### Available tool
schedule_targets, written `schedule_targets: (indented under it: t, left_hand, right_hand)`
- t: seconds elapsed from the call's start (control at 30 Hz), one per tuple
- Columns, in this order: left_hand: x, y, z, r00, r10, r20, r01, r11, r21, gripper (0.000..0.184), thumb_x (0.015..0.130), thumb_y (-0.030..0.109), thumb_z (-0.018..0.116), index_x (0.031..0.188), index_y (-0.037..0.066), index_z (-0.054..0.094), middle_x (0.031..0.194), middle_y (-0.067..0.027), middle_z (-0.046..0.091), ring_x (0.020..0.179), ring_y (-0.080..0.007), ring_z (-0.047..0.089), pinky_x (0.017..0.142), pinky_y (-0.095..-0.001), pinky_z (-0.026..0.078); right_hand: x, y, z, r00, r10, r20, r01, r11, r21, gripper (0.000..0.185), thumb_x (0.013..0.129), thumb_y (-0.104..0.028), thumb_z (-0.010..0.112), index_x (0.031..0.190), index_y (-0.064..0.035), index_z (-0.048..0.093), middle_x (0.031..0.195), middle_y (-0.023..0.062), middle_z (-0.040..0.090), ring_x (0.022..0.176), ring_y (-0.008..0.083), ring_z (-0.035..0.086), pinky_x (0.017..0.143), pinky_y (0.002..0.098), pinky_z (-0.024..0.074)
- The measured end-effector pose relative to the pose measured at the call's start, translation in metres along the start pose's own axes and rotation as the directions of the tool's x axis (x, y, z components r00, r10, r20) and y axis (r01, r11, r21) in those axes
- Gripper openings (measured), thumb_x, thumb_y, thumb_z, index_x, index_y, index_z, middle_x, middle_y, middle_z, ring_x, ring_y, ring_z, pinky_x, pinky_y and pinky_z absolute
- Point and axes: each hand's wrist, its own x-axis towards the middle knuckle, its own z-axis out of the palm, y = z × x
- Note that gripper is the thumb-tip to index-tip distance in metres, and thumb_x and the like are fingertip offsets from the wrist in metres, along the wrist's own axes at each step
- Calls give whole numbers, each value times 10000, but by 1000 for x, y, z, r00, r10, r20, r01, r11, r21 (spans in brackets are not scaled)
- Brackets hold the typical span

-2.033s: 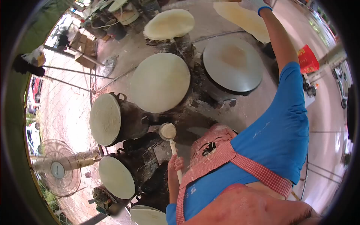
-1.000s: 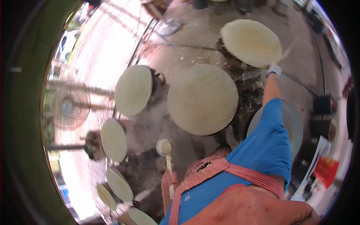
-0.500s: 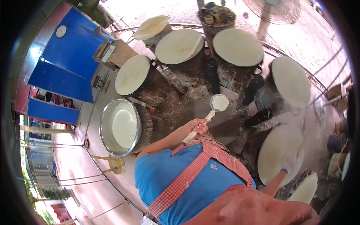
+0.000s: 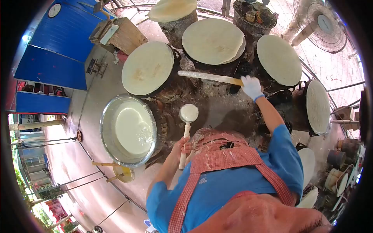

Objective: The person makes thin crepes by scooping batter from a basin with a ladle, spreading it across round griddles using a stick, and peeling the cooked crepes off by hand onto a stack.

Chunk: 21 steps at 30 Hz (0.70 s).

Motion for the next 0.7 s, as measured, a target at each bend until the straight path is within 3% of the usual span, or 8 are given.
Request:
schedule_targets:
  t: [0.13, 0.17, 0.23, 0.3, 0.33, 0.47, 0.6, 0.7]
  left_hand:
    - [5, -12, -23, 972, 46, 229, 17, 964, -266, 178, 907, 153, 405, 1034, 127, 527, 556, -7, 328, 424, -78, 311, 308, -183, 289]
    - [5, -15, -23, 971, 60, 230, 6, 961, -277, 178, 907, 153, 405, 1034, 127, 527, 556, -7, 328, 424, -78, 311, 308, -183, 289]
    - [11, -26, -21, 963, 149, 226, -55, 925, -376, 215, 903, 152, 411, 1068, 85, 531, 559, -19, 332, 428, -85, 314, 316, -185, 297]
    - [19, -40, -12, 965, 212, 155, -123, 886, -448, 223, 899, 149, 412, 1072, 71, 529, 560, -27, 334, 423, -88, 308, 311, -191, 291]
    - [27, -46, -5, 951, 256, 176, -139, 858, -494, 225, 896, 142, 413, 1074, 65, 529, 561, -24, 331, 423, -84, 306, 312, -190, 293]
    - [48, -65, 23, 905, 365, 216, -143, 742, -655, 241, 886, 116, 413, 1092, 57, 525, 549, -7, 311, 414, -68, 288, 313, -181, 292]
    - [67, -86, 48, 881, 468, 74, -289, 655, -698, 257, 879, 100, 421, 1112, 46, 515, 534, 8, 297, 399, -53, 270, 308, -177, 277]
    - [67, -78, 59, 842, 503, 194, -224, 654, -723, 276, 877, 97, 422, 1133, 34, 503, 521, 13, 295, 375, -50, 252, 304, -175, 265]
  right_hand:
    - [74, 10, 15, 977, -210, -28, 205, 970, -133, 389, 686, -218, 590, 1046, -89, 515, 895, 89, 537, 655, 225, 588, 600, 359, 467]
    - [92, 12, 17, 961, -275, 1, 270, 941, -206, 385, 694, -211, 579, 1049, -80, 513, 918, 97, 536, 654, 226, 591, 593, 360, 477]
    - [124, 22, 31, 935, -355, -9, 350, 924, -152, 358, 711, -196, 554, 1044, -72, 515, 947, 117, 543, 651, 239, 597, 576, 361, 489]
    - [146, 32, 40, 860, -503, 82, 509, 859, -60, 295, 724, -188, 534, 994, -73, 524, 928, 119, 555, 649, 249, 598, 573, 366, 484]
    - [156, 35, 40, 812, -566, 142, 579, 810, -89, 187, 722, -178, 531, 876, -73, 543, 849, 118, 574, 644, 255, 597, 565, 377, 478]
    - [184, 43, 11, 711, -698, 83, 701, 713, -4, 122, 675, -183, 562, 734, -78, 548, 703, 113, 569, 625, 257, 593, 537, 385, 465]
    - [227, 58, -17, 755, -655, 9, 654, 754, 61, 157, 656, -191, 570, 751, -68, 550, 710, 123, 571, 613, 280, 588, 549, 378, 472]
    - [281, 69, -54, 840, -541, -29, 541, 835, 96, 174, 690, -212, 564, 775, -61, 550, 754, 134, 584, 700, 298, 598, 621, 397, 478]
